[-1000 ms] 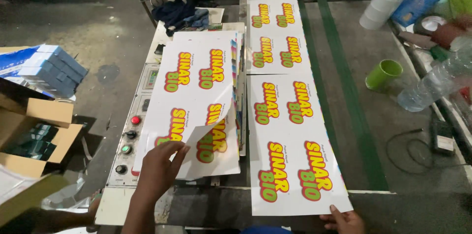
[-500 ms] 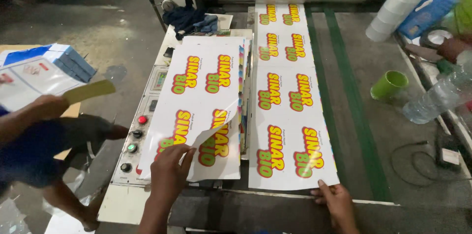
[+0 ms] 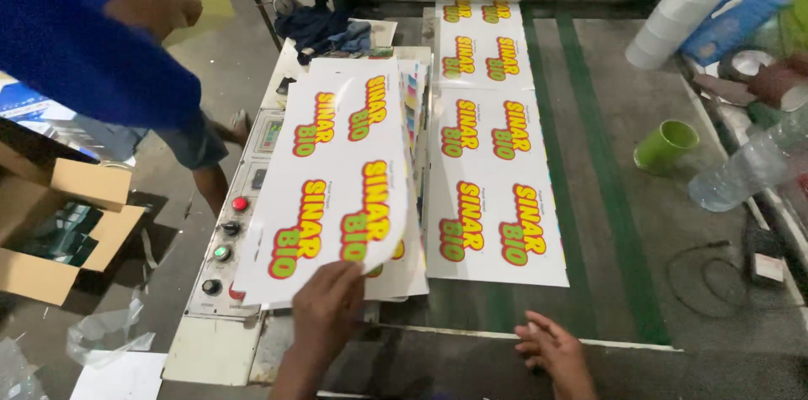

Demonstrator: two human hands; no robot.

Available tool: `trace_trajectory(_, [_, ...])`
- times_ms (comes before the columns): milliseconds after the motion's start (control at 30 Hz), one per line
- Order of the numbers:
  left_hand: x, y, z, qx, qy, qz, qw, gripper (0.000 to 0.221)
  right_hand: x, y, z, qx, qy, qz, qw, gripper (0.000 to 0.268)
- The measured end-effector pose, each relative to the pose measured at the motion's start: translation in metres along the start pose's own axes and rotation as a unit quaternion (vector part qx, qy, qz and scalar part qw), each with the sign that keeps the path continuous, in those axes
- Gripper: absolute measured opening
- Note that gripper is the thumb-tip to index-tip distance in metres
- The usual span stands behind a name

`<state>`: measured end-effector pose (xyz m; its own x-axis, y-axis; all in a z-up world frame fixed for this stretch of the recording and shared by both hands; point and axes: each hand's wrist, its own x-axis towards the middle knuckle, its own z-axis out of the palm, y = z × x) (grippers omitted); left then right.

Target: The person collects printed sticker sheets from a conveyor belt and stacks them on a nearby table. The person uses both hands to align and place the sheets into a growing pile.

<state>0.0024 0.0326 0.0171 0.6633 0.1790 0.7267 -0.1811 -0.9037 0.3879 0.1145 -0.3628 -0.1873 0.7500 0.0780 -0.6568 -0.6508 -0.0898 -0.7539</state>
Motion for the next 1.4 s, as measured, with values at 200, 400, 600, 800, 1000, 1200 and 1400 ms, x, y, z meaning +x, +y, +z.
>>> trace_trajectory(200, [-0.031, 0.035, 0.047, -0.028, -0.113, 0.04, 0.992, 0.02, -0.001, -0.01, 0.07, -0.051, -0.189, -0.114, 0.974, 0.052])
trace_trajectory(400, [-0.058, 0.053, 0.071, -0.042, -0.194, 0.059, 0.978, 0.021, -0.008, -0.009, 0.101, -0.036, -0.286, -0.135, 0.948, 0.042])
trace_trajectory(600, [-0.055, 0.054, 0.069, -0.089, -0.198, 0.104, 0.971, 0.031, -0.012, -0.01, 0.087, 0.021, -0.173, -0.112, 0.978, 0.034])
trace_trajectory(800, [-0.056, 0.009, 0.063, -0.036, -0.186, 0.04, 0.981, 0.03, 0.014, 0.012, 0.034, 0.088, -0.066, -0.071, 0.991, 0.03])
trace_trajectory(1000, [-0.029, -0.01, 0.023, -0.003, -0.236, -0.001, 0.972, 0.06, 0.018, 0.017, -0.019, 0.084, 0.027, -0.075, 0.993, 0.03])
trace_trajectory(1200, [-0.033, -0.03, 0.014, 0.069, -0.26, 0.061, 0.961, 0.055, 0.031, 0.025, -0.061, 0.047, 0.099, -0.04, 0.993, 0.035])
trace_trajectory(1400, [-0.034, -0.051, 0.011, 0.083, -0.261, 0.066, 0.959, 0.031, 0.059, 0.064, -0.107, 0.079, 0.121, -0.041, 0.989, 0.039])
